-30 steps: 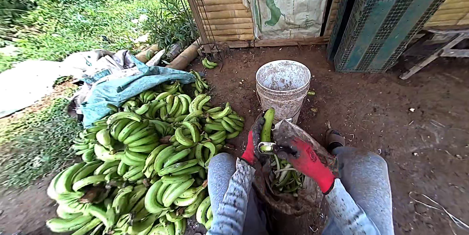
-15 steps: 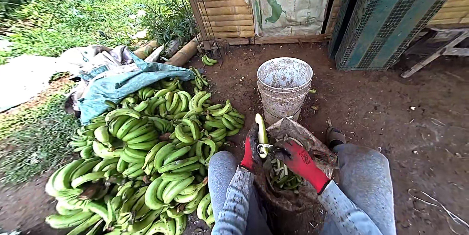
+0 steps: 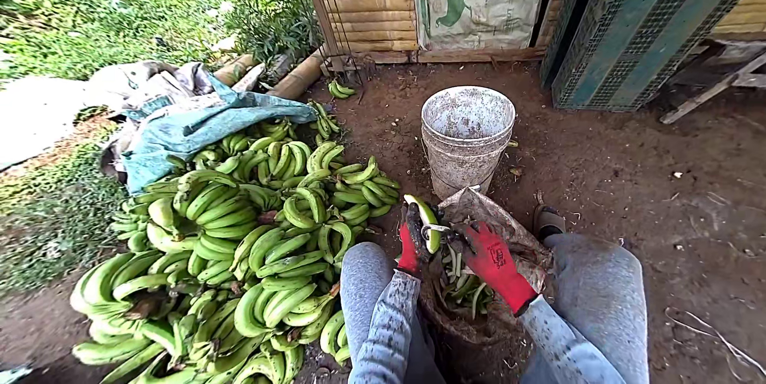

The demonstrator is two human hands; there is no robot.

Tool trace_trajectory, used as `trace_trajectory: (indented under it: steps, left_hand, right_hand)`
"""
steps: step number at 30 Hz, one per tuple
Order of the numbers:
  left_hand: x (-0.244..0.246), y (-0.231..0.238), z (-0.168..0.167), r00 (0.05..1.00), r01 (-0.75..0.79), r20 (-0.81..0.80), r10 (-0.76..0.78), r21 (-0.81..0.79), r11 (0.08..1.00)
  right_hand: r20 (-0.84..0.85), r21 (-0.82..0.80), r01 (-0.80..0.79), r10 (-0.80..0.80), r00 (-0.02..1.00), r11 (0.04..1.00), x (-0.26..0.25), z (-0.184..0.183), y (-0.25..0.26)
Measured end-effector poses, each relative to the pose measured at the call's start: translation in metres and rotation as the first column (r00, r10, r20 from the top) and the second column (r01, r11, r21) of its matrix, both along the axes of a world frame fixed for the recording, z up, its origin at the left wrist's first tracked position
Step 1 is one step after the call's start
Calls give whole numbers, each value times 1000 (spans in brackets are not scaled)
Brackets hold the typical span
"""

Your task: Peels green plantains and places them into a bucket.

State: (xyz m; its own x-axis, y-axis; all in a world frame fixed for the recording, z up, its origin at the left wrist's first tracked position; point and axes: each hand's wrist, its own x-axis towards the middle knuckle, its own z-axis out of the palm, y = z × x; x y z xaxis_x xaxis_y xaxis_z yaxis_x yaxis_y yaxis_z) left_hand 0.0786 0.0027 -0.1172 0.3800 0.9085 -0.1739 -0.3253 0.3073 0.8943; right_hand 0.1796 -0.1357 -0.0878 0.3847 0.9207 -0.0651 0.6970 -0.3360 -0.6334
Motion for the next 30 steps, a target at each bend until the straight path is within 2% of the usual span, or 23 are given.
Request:
trace_trajectory:
  steps: [1,2,3,4,6,7,8,10,12,13,14,15,18,22,24,26,27,29,30]
  left_hand:
    - [-2,-4,-4,993,43,-110,-34,79,996]
    - [-5,-8,-7,955,132,-286,-78,174,976]
    - [-10,-10,-13,877,258,-464,-124,237,936]
    - [-12,-10,-20,806,380,-564,-178,263,887]
    - [-12,-12,-22,719,577,-605,-343,244,779]
    - [-10,-15,-20,704,589,-614,-356,226,776]
    - [-10,-15,-19,722,537,-615,-319,206,818]
    - [-12,-7,-17,791,341,-581,-195,153,928]
    - [-10,-2,-9,943,93,-325,-68,62,994]
    - [-6,0,-5,986,-20,-167,14,-39,999]
    - [-5,2,0,996,-82,-57,75,-137,987]
    - [-4,2,5,992,-128,-18,127,-205,970]
    - [-5,2,7,981,-189,-76,177,-199,962]
    - [-1,6,5,954,-218,-205,219,31,976]
    - [-3,-3,1,929,-130,-313,196,218,967]
    - [-9,-15,-7,873,104,-482,77,338,936]
    - [-10,-18,-13,815,232,-579,8,340,911]
    - [-8,-25,-19,686,432,-714,-138,248,867]
    - [-5,-25,-23,686,418,-711,-156,209,884]
  right_hand:
    - [9,-18,25,-25,1000,1000,7,0,7]
    - [9,-27,53,-52,999,998,17,-1,16]
    - [-9,-35,80,-80,997,996,27,-5,25]
    - [-34,-46,108,-109,993,993,39,-10,33]
    - [-60,-91,188,-194,979,978,58,-19,42]
    - [-60,-103,232,-239,969,967,62,-22,42]
    - [-75,-81,261,-267,961,962,63,-22,40]
    - [-125,32,226,-221,967,974,48,-19,30]
    - [-148,193,107,-79,986,975,25,-20,12]
    - [-129,247,31,1,992,969,16,-21,4]
    - [-83,264,-44,68,994,964,9,-22,-1]
    - [-25,251,-98,108,994,963,6,-22,-2]
    - [62,147,-138,130,990,979,2,-19,2]
    - [45,83,-44,41,998,996,-3,-10,11]
    - [-18,0,-20,20,1000,1000,0,-4,24]
    - [-82,-49,16,-20,996,999,12,-13,37]
    - [-106,-63,56,-62,992,996,22,-20,42]
    - [-114,-106,167,-179,977,980,42,-34,47]
    - [-101,-126,210,-223,970,970,49,-37,46]
